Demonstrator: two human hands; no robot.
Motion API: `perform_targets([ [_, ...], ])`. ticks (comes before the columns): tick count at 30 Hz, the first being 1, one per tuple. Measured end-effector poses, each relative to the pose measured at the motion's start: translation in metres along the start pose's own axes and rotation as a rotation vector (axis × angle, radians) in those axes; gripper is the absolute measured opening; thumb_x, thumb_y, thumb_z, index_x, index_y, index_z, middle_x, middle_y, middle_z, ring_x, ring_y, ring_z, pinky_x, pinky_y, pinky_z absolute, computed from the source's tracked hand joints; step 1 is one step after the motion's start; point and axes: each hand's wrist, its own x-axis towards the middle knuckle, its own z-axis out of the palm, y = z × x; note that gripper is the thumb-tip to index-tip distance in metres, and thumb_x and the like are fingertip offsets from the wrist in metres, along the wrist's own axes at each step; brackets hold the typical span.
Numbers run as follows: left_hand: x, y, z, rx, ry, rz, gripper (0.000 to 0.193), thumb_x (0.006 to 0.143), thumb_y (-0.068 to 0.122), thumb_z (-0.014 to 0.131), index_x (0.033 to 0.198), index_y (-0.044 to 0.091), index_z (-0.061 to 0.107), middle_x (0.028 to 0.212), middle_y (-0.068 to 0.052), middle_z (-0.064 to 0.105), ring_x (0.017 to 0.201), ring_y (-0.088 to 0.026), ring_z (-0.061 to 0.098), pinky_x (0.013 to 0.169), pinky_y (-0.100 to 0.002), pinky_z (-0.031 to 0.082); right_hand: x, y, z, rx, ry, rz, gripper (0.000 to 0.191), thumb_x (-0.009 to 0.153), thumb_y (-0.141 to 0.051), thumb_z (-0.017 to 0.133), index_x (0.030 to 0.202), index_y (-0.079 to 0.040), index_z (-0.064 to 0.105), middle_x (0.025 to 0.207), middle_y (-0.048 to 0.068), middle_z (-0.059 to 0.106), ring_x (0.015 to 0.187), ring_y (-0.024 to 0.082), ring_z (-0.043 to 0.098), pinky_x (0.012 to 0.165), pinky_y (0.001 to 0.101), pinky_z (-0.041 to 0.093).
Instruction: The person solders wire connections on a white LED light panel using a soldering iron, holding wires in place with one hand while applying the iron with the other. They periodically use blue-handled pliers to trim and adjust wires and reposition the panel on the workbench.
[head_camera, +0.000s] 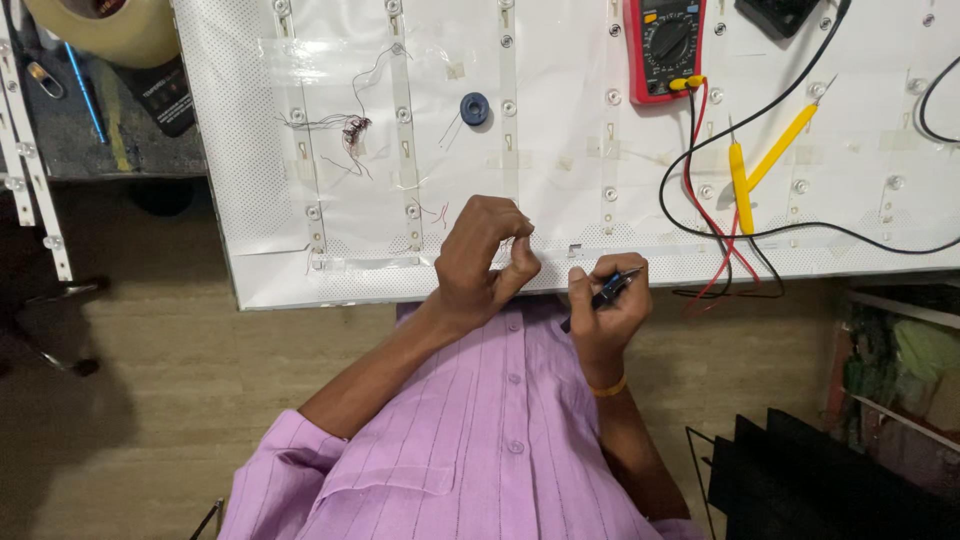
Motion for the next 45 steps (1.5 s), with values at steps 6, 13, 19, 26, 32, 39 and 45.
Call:
perform_targets([
  [6,-0.013,-0.011,0.002,0.026,0.009,0.013,0.022,0.088,-0.009,0.070,0.106,0.000,0.061,0.098,-0.011,0.064,0.095,-0.028,0.064,0.082,-0.038,0.052,-0.002,0.007,0.001,0.057,-0.038,0.107,0.023,0.094,0.001,0.072,0.102,-0.004,0.051,0.088,-0.002,0.052,0.075,0.004,0.047,0.068,0.0210,0.043],
  [13,-0.020,-0.067,0.025,0.405,-0.117,-0.096,0.024,0.086,0.006,0.079,0.107,0.012,0.070,0.101,-0.006,0.063,0.104,-0.027,0.053,0.088,-0.042,0.043,0.000,0.019,0.003,0.107,-0.078,0.167,0.023,0.094,0.004,0.072,0.104,-0.003,0.053,0.088,-0.001,0.056,0.077,0.005,0.050,0.070,0.0206,0.045],
  [19,-0.022,-0.085,0.032,0.374,-0.157,-0.039,0.040,0.089,0.006,0.076,0.128,0.002,0.070,0.105,-0.006,0.066,0.091,-0.024,0.052,0.080,-0.040,0.041,0.001,0.025,0.004,0.127,-0.127,0.159,0.024,0.093,0.004,0.072,0.107,-0.003,0.053,0.092,0.000,0.055,0.077,0.005,0.050,0.070,0.0206,0.044],
  [26,-0.039,-0.090,-0.065,0.476,-0.096,-0.328,0.012,0.094,0.008,0.077,0.103,0.006,0.069,0.097,-0.006,0.060,0.094,-0.025,0.055,0.085,-0.039,0.044,0.000,0.027,0.006,0.126,-0.163,0.124,0.024,0.094,0.007,0.070,0.111,-0.001,0.054,0.097,0.002,0.056,0.083,0.007,0.052,0.076,0.0212,0.046],
  [32,-0.057,-0.087,-0.063,0.555,-0.227,-0.315,0.020,0.083,0.013,0.082,0.096,0.006,0.068,0.097,-0.009,0.057,0.094,-0.028,0.050,0.083,-0.041,0.040,0.004,0.025,0.014,0.093,-0.237,0.161,0.024,0.092,0.006,0.070,0.108,-0.001,0.054,0.091,0.003,0.058,0.077,0.006,0.055,0.069,0.0209,0.047],
  [39,-0.066,-0.092,-0.036,0.797,-0.231,-0.361,0.019,0.078,0.015,0.082,0.087,0.007,0.068,0.091,-0.009,0.056,0.091,-0.027,0.050,0.081,-0.043,0.035,0.003,0.018,0.016,-0.013,-0.277,0.091,0.021,0.093,0.005,0.071,0.107,0.001,0.056,0.090,0.003,0.061,0.078,0.007,0.056,0.072,0.0225,0.047],
  [45,-0.066,-0.105,-0.030,0.852,-0.302,-0.303,0.014,0.077,0.010,0.076,0.081,0.005,0.064,0.088,-0.010,0.055,0.090,-0.029,0.051,0.081,-0.043,0.035,0.001,0.018,0.019,-0.014,-0.288,0.103,0.020,0.092,0.004,0.071,0.107,0.001,0.058,0.087,0.004,0.062,0.077,0.007,0.056,0.071,0.0224,0.048],
])
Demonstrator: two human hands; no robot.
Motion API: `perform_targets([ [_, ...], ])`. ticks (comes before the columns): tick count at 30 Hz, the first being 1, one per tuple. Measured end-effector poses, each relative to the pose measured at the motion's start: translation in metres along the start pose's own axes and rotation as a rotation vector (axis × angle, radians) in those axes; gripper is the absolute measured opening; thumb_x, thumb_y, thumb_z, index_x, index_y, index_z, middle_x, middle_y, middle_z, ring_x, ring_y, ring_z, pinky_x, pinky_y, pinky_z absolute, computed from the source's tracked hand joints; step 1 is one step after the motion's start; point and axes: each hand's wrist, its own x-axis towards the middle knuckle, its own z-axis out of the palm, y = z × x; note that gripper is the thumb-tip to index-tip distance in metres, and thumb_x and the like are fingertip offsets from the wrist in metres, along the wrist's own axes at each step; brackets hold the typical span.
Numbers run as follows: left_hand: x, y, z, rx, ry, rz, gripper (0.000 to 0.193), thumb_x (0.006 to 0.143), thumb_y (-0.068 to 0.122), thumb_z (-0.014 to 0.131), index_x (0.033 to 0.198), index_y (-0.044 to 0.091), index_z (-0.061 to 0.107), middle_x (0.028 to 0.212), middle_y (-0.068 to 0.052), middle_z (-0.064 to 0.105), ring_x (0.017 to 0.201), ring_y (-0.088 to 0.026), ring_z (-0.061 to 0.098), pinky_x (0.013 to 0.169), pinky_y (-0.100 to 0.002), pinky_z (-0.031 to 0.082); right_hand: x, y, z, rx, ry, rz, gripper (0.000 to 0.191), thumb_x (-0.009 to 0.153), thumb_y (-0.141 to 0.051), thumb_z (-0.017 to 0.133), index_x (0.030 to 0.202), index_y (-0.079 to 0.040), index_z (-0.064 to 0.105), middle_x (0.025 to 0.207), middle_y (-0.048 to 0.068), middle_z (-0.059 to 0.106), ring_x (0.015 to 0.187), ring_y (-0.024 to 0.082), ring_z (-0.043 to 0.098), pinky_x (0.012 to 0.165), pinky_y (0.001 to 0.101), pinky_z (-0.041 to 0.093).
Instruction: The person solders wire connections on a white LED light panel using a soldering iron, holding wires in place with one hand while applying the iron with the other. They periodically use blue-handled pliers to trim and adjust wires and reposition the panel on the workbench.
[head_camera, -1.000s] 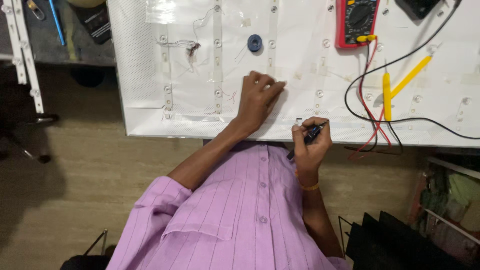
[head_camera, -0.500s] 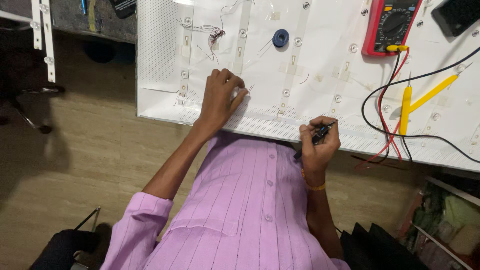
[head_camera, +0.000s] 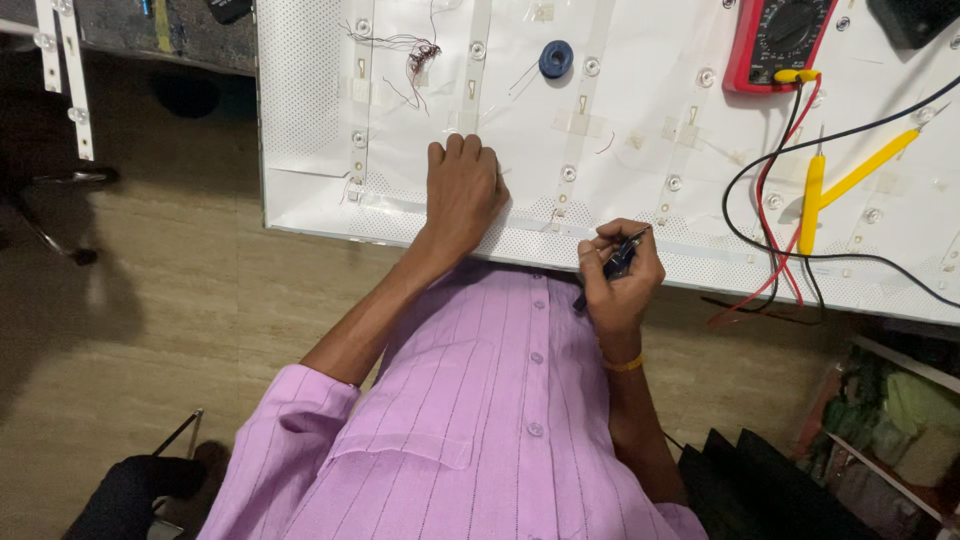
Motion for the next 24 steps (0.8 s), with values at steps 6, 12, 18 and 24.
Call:
perform_targets([
  [6,-0.002,0.005,-0.020,-0.343,0.089,0.064,0.017,0.079,0.003,0.073,0.089,0.002,0.059,0.089,-0.013,0.053,0.087,-0.028,0.048,0.079,-0.041,0.038,0.007,-0.014,-0.001,-0.056,-0.033,-0.035,0.020,0.093,0.002,0.071,0.110,0.002,0.059,0.091,0.004,0.062,0.081,0.008,0.056,0.074,0.0234,0.048],
  [12,0.000,0.030,-0.031,-1.034,-0.039,-0.366,0.016,0.088,0.008,0.073,0.093,0.002,0.059,0.080,-0.001,0.060,0.073,-0.007,0.051,0.066,-0.024,0.045,0.017,-0.032,0.007,-0.190,-0.181,0.008,0.037,0.094,-0.002,0.068,0.130,0.001,0.060,0.096,0.006,0.050,0.083,0.013,0.053,0.072,0.0264,0.049],
  [18,0.003,0.030,-0.030,-1.306,-0.028,-0.406,0.016,0.097,0.011,0.067,0.109,0.000,0.072,0.093,0.002,0.069,0.085,-0.004,0.060,0.076,-0.021,0.050,0.020,-0.030,0.009,-0.216,-0.234,0.045,0.043,0.093,-0.004,0.070,0.133,0.000,0.054,0.094,0.006,0.058,0.082,0.013,0.058,0.073,0.0287,0.050],
  [24,-0.003,0.036,-0.035,-1.202,-0.086,-0.435,0.012,0.098,0.011,0.068,0.102,0.001,0.073,0.088,0.000,0.070,0.077,-0.005,0.059,0.069,-0.023,0.050,0.020,-0.032,0.009,-0.329,-0.181,0.001,0.028,0.091,-0.008,0.077,0.115,-0.001,0.064,0.102,0.011,0.067,0.090,0.018,0.070,0.080,0.0321,0.056],
])
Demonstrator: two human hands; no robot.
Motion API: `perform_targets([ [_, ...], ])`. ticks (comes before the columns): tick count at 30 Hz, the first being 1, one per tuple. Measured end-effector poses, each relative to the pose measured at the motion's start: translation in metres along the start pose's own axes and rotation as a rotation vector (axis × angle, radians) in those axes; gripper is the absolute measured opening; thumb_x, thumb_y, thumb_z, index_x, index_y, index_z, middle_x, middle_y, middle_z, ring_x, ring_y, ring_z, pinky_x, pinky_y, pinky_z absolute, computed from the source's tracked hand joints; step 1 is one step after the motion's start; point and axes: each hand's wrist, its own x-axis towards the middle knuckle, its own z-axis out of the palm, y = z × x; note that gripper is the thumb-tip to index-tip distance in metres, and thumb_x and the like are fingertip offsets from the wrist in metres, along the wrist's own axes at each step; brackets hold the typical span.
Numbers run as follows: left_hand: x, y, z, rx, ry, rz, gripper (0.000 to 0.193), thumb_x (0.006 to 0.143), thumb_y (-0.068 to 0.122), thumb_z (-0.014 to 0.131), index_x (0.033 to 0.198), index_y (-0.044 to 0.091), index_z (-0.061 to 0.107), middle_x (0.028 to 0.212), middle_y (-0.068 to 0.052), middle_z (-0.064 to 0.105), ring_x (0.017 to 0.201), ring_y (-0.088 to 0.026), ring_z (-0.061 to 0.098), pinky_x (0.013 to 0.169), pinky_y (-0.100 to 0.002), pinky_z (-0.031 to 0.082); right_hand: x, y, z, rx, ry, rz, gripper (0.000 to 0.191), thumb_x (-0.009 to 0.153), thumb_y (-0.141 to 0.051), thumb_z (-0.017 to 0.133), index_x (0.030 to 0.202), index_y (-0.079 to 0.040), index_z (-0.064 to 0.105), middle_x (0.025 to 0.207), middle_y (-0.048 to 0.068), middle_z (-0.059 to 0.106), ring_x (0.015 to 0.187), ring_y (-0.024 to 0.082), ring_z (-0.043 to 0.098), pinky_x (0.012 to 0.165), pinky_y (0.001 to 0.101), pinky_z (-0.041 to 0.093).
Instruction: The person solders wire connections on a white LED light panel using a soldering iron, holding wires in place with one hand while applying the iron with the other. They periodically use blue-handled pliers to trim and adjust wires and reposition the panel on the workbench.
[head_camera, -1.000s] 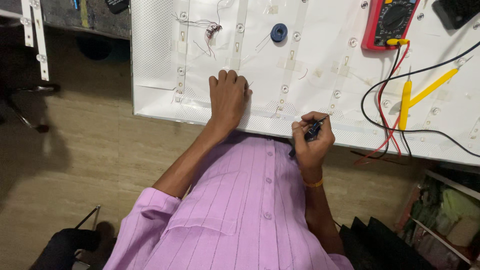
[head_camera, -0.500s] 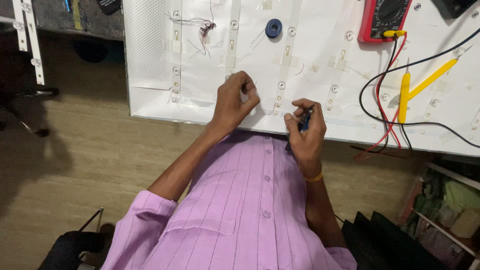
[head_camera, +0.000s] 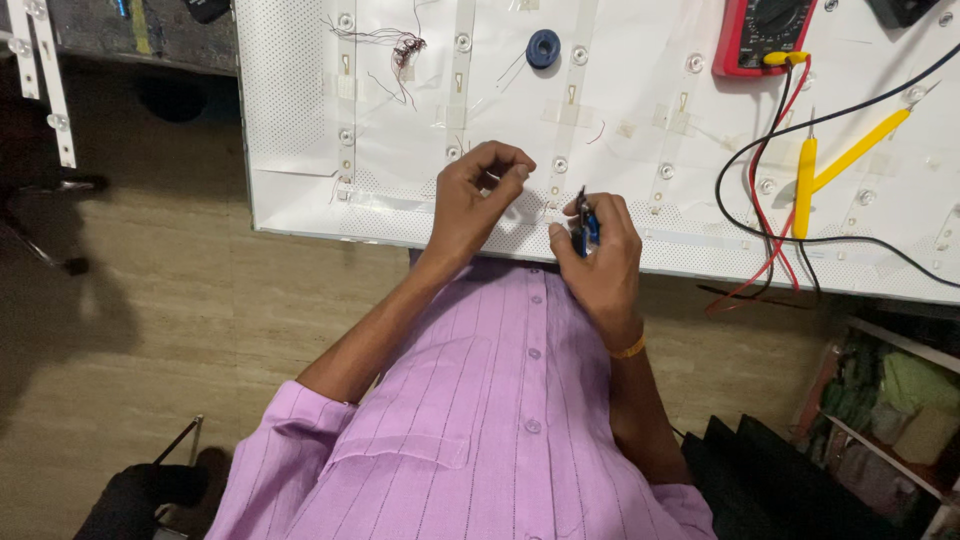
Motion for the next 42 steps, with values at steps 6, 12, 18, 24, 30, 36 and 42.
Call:
perform_targets([
  [6,-0.015,0.015,0.015,0.080,-0.014,0.153,0.008,0.094,0.006,0.071,0.099,-0.001,0.072,0.091,-0.004,0.073,0.080,-0.008,0.070,0.072,-0.024,0.057,-0.001,-0.021,-0.006,-0.163,0.090,-0.252,0.034,0.089,-0.006,0.079,0.122,0.001,0.070,0.111,0.014,0.072,0.100,0.028,0.069,0.089,0.0393,0.054],
  [12,-0.024,0.028,0.012,0.119,-0.072,0.287,0.011,0.093,0.002,0.071,0.104,-0.001,0.073,0.100,-0.007,0.073,0.088,-0.012,0.073,0.078,-0.026,0.059,-0.001,-0.030,-0.011,-0.147,0.090,-0.289,0.033,0.087,-0.002,0.077,0.119,0.003,0.070,0.106,0.016,0.073,0.095,0.026,0.071,0.085,0.0370,0.056],
  [18,-0.026,0.033,0.008,0.164,-0.082,0.312,0.013,0.092,0.002,0.072,0.104,0.001,0.074,0.098,-0.007,0.074,0.082,-0.013,0.069,0.075,-0.026,0.057,-0.006,-0.036,-0.014,-0.115,0.073,-0.241,0.029,0.088,-0.003,0.079,0.115,0.005,0.071,0.096,0.016,0.071,0.084,0.023,0.069,0.075,0.0350,0.056],
  [24,-0.027,0.035,0.004,0.193,-0.098,0.299,0.010,0.091,0.003,0.073,0.101,0.001,0.074,0.094,-0.006,0.073,0.080,-0.013,0.068,0.074,-0.026,0.056,-0.010,-0.039,-0.012,-0.087,0.047,-0.189,0.028,0.088,-0.005,0.080,0.113,0.003,0.072,0.092,0.014,0.070,0.074,0.020,0.068,0.068,0.0328,0.054],
  [30,-0.028,0.037,0.002,0.211,-0.087,0.333,0.008,0.089,0.002,0.070,0.098,0.001,0.071,0.089,-0.006,0.069,0.078,-0.014,0.064,0.073,-0.028,0.053,-0.011,-0.035,-0.007,-0.080,0.041,-0.195,0.026,0.086,-0.004,0.078,0.111,0.002,0.071,0.094,0.014,0.070,0.076,0.020,0.070,0.069,0.0322,0.055],
  [36,-0.029,0.038,0.002,0.260,-0.060,0.312,0.007,0.086,0.003,0.071,0.093,0.002,0.071,0.082,-0.005,0.065,0.074,-0.014,0.062,0.068,-0.029,0.051,-0.012,-0.031,-0.003,-0.117,0.050,-0.195,0.024,0.084,-0.005,0.080,0.106,0.002,0.071,0.090,0.013,0.069,0.072,0.020,0.068,0.066,0.0325,0.054],
  [42,-0.035,0.036,0.006,0.234,-0.057,0.355,0.012,0.081,0.003,0.072,0.091,0.001,0.066,0.084,-0.006,0.063,0.078,-0.014,0.065,0.070,-0.028,0.053,-0.018,-0.018,0.014,-0.087,0.139,-0.259,0.021,0.079,-0.002,0.076,0.099,0.003,0.069,0.085,0.012,0.066,0.071,0.020,0.066,0.064,0.0332,0.052],
])
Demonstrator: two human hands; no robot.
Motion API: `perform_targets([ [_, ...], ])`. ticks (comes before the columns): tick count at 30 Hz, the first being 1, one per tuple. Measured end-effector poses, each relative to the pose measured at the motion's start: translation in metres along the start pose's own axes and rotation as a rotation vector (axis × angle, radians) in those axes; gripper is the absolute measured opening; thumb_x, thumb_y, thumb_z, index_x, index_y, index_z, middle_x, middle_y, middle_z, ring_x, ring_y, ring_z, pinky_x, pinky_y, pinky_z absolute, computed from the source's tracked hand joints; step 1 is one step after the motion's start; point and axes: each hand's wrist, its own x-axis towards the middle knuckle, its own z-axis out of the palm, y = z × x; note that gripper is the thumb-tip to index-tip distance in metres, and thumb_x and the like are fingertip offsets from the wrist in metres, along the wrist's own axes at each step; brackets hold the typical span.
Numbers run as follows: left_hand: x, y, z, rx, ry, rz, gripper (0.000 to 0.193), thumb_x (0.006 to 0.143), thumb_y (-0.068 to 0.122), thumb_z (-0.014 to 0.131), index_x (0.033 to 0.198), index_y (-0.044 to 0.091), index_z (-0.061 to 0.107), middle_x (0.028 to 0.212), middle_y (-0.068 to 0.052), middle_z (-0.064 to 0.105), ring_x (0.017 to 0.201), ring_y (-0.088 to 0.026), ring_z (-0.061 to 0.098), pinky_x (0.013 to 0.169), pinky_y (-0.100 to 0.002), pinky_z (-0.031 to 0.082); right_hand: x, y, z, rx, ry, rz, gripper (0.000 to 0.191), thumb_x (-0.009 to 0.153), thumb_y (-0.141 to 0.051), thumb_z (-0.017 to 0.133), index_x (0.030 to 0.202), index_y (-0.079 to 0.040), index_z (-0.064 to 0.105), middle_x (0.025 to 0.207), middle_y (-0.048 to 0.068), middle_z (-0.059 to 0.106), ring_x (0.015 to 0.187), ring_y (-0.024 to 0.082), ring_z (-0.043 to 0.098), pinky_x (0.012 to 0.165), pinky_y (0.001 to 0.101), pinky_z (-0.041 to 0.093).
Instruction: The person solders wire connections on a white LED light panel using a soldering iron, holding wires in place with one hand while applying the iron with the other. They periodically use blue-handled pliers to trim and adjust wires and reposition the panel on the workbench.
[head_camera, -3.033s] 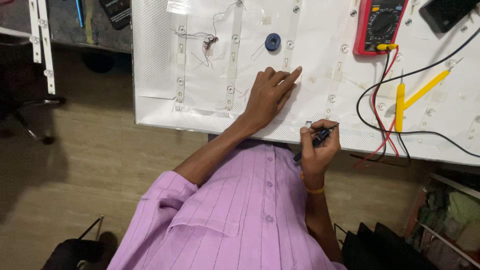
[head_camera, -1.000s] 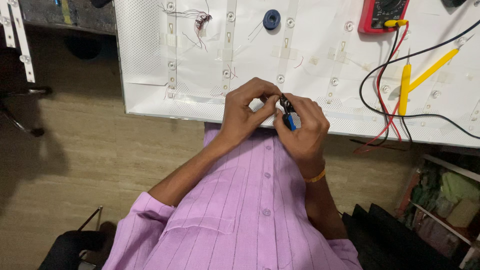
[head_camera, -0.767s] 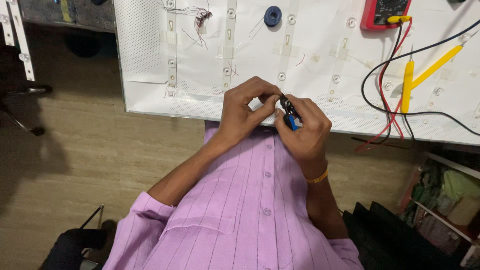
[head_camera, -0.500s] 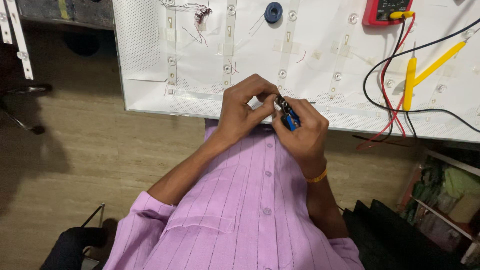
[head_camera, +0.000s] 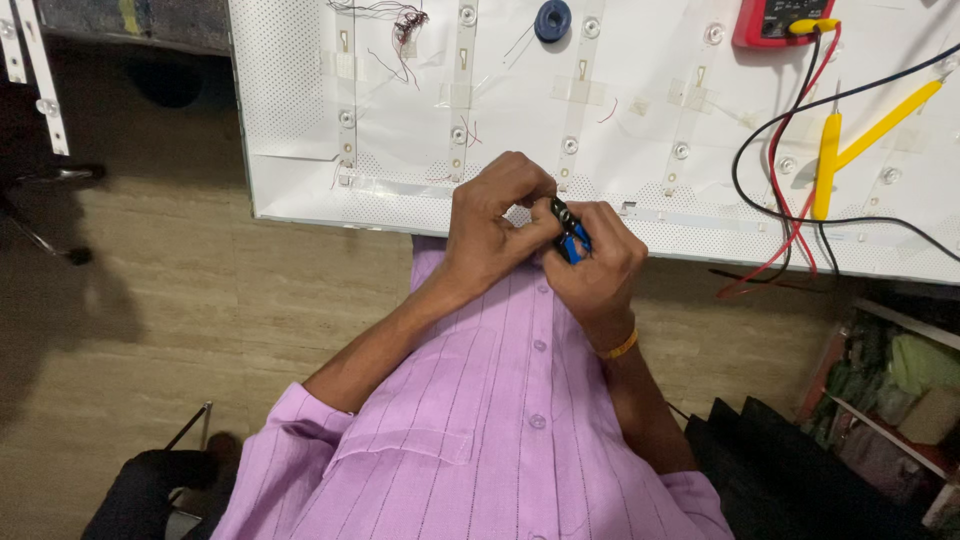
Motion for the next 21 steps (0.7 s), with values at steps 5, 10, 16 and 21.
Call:
perform_targets([
  [5,0.000,-0.002,0.001,-0.006,0.030,-0.078,0.007,0.083,0.000,0.070,0.087,0.001,0.065,0.080,-0.006,0.060,0.071,-0.013,0.060,0.066,-0.029,0.050,-0.018,0.013,0.008,-0.042,0.264,-0.098,0.019,0.086,0.000,0.076,0.094,0.000,0.059,0.082,0.009,0.058,0.069,0.019,0.057,0.062,0.0330,0.046],
  [10,0.007,-0.008,-0.009,0.101,0.127,-0.053,0.008,0.083,0.000,0.071,0.085,0.002,0.064,0.079,-0.004,0.060,0.068,-0.012,0.058,0.064,-0.029,0.049,-0.017,0.022,0.004,0.211,0.390,-0.058,0.023,0.097,0.002,0.072,0.095,-0.004,0.049,0.089,0.004,0.052,0.076,0.012,0.053,0.063,0.0245,0.046],
  [16,0.009,0.005,0.002,0.082,0.117,0.023,0.008,0.090,0.002,0.075,0.094,0.003,0.067,0.084,-0.005,0.062,0.071,-0.013,0.061,0.064,-0.027,0.050,-0.016,0.011,-0.001,0.139,0.221,0.096,0.023,0.095,-0.002,0.078,0.093,-0.001,0.056,0.086,0.005,0.058,0.075,0.010,0.054,0.068,0.0242,0.046],
  [21,0.006,0.004,0.005,0.035,0.063,-0.035,0.008,0.096,0.006,0.075,0.103,0.002,0.072,0.088,-0.006,0.067,0.074,-0.011,0.063,0.067,-0.026,0.052,-0.010,0.014,-0.004,0.213,0.177,0.217,0.021,0.094,-0.003,0.079,0.092,-0.001,0.058,0.081,0.002,0.061,0.072,0.006,0.054,0.066,0.0224,0.046],
])
